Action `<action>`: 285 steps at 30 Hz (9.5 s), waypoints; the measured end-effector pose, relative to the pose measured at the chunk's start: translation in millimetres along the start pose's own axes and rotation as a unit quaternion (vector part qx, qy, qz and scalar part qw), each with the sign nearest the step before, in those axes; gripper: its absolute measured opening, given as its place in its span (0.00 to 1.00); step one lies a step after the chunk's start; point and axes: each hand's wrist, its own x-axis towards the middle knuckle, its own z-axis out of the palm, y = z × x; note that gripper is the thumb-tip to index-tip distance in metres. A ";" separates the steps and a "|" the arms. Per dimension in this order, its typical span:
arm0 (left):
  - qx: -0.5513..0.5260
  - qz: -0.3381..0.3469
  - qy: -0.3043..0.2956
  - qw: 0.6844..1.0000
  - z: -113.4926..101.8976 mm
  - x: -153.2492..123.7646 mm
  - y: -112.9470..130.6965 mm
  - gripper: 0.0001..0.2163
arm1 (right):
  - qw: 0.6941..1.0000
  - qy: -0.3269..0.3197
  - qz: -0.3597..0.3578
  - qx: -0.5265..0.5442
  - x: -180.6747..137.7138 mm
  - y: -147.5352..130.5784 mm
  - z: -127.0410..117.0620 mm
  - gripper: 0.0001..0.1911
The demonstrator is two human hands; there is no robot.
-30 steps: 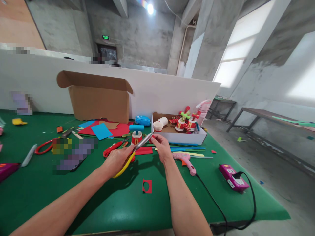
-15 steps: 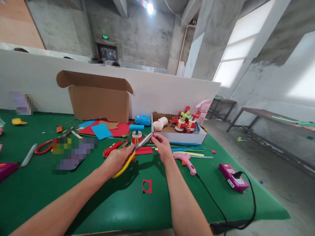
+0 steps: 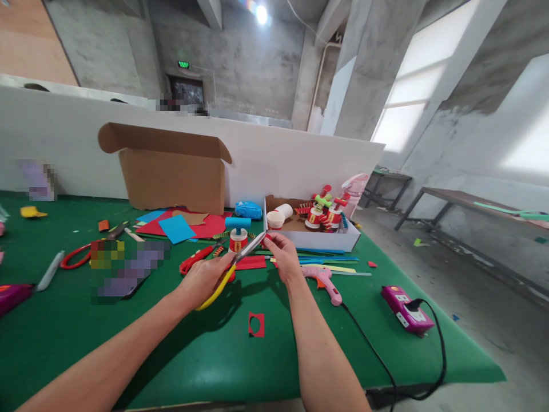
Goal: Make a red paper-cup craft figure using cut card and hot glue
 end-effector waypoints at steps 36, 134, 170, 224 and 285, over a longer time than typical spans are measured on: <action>-0.008 0.004 -0.002 1.000 2.4 0.6 -1.4 0.18 | 0.999 0.015 -0.007 0.031 2.2 0.2 -3.0 0.12; -0.012 -0.036 0.017 0.999 1.5 -2.4 11.6 0.15 | 0.993 0.076 -0.001 0.094 -10.9 0.1 31.9 0.15; -0.101 -0.008 0.007 0.995 -4.5 -3.5 9.1 0.14 | 0.989 0.025 0.000 0.143 -10.1 -2.4 27.6 0.12; -0.110 -0.008 0.014 0.994 -6.1 -4.2 8.2 0.13 | 0.989 0.026 0.013 0.146 -8.5 -5.1 22.6 0.14; -0.091 -0.005 0.017 0.996 -0.7 -3.5 5.8 0.17 | 0.985 0.026 0.019 0.170 -4.4 -0.9 17.4 0.13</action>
